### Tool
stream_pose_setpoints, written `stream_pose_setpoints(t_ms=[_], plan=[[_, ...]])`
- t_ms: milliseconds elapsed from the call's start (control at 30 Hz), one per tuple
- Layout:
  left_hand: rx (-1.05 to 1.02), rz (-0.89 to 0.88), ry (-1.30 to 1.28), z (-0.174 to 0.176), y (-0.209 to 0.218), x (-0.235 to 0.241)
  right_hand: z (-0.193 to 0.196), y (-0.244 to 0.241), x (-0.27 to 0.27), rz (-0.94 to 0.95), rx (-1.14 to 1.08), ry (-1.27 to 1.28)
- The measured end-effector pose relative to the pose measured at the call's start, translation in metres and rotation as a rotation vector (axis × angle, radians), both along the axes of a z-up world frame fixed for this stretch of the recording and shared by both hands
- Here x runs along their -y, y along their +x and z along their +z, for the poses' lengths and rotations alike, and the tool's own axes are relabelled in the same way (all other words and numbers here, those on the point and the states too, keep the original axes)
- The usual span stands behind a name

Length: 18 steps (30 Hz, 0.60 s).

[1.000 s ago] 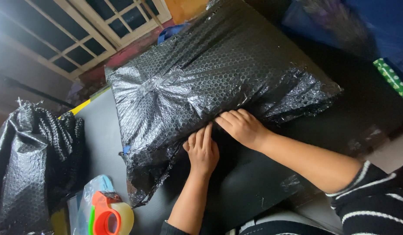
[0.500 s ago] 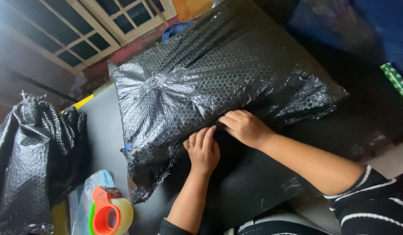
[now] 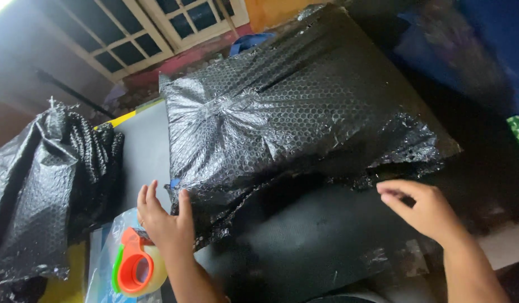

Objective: The person wraps a rectangular package in black bubble wrap and secures it with clear packing tape. They apply tape to multiple edges and corners, smooth the wrap, and fold the edges to seal the package.

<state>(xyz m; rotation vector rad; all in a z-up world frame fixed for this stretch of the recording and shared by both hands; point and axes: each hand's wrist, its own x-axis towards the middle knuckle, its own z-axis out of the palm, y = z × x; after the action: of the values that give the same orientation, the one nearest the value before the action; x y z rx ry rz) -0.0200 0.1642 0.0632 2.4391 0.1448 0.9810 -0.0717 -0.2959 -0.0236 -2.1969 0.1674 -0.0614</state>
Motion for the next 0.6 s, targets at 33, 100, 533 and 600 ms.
stream_pose_setpoints(t_ms=[33,100,533,600], plan=[[-0.245,0.093,-0.083,0.000,-0.001,-0.010,-0.005,-0.004,0.005,0.031,-0.180,-0.073],[-0.357,0.047,-0.155,-0.001,0.002,-0.010,-0.009,-0.006,0.006,0.051,-0.176,-0.113],[-0.704,-0.132,-0.402,0.004,-0.060,0.021,0.027,-0.020,-0.084,0.725,0.494,-0.069],[-0.680,-0.217,-0.481,-0.016,-0.071,0.008,0.030,-0.015,-0.106,0.839,0.624,-0.154]])
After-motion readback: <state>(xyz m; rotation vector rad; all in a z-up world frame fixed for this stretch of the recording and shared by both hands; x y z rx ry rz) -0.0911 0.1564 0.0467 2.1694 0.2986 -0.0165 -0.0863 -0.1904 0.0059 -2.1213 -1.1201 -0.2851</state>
